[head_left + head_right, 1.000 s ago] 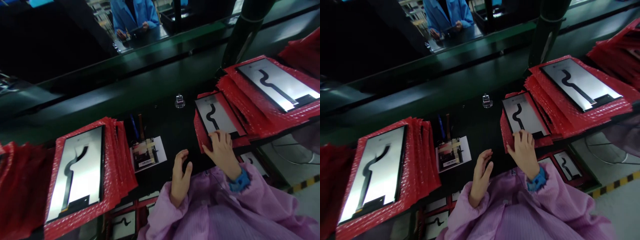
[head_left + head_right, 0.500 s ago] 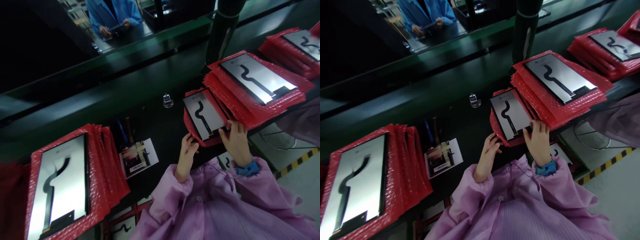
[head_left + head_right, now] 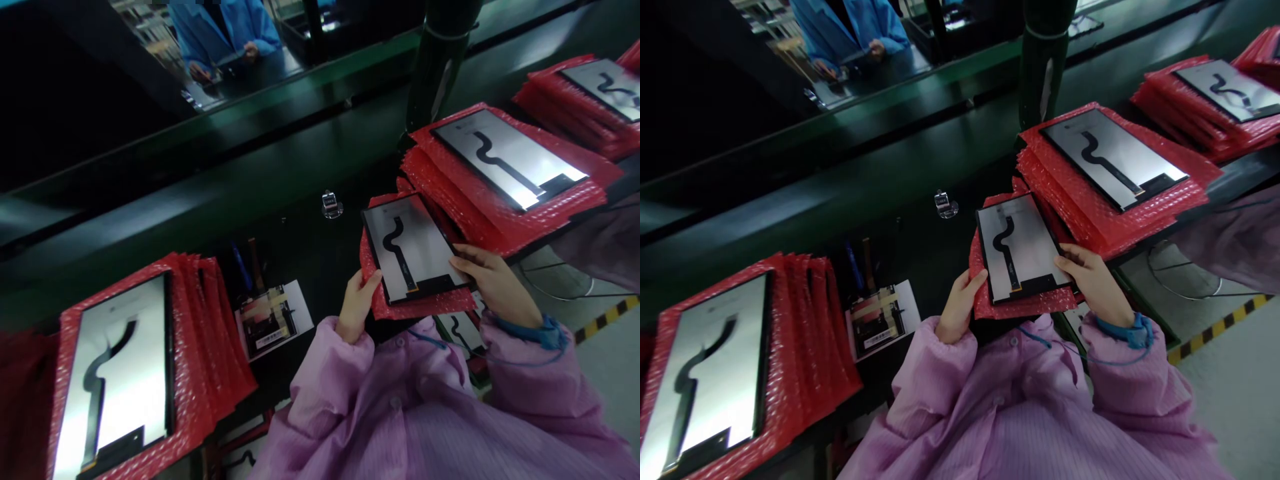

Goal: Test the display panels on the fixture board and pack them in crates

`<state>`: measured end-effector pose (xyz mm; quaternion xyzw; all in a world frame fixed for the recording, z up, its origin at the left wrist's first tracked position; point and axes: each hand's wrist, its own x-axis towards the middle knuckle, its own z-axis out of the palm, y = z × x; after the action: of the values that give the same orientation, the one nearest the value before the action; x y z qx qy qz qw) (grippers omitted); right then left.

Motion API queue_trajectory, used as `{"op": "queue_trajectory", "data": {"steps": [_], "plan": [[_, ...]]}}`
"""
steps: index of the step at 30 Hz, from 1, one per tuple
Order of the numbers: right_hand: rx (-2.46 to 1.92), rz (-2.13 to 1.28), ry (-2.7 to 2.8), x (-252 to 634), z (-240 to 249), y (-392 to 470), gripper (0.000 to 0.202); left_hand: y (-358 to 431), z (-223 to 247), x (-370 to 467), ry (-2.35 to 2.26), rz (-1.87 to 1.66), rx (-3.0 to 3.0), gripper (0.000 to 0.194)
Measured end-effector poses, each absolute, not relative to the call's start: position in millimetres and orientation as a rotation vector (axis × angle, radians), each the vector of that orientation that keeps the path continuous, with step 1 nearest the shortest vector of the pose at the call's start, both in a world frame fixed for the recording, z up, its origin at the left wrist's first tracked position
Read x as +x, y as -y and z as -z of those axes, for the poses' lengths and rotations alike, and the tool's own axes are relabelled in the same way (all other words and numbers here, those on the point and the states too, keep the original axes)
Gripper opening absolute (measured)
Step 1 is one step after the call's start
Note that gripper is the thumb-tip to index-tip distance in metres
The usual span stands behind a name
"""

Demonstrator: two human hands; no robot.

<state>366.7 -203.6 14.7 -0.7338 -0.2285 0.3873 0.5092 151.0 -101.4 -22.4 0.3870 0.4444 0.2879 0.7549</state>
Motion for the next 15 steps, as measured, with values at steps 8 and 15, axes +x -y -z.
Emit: {"op": "queue_trajectory", "data": {"steps": [8,15], "plan": [[-1.630,-1.157,0.449,354.0,-14.6,215.1,0.042,128.6,12.4,111.8,-0.932,-0.734,0.658,0.043],[-1.486,-1.438,0.595,329.1,-14.6,195.0,0.041,107.9,-4.8,78.7,-0.880,-0.792,0.373,0.037]]}}
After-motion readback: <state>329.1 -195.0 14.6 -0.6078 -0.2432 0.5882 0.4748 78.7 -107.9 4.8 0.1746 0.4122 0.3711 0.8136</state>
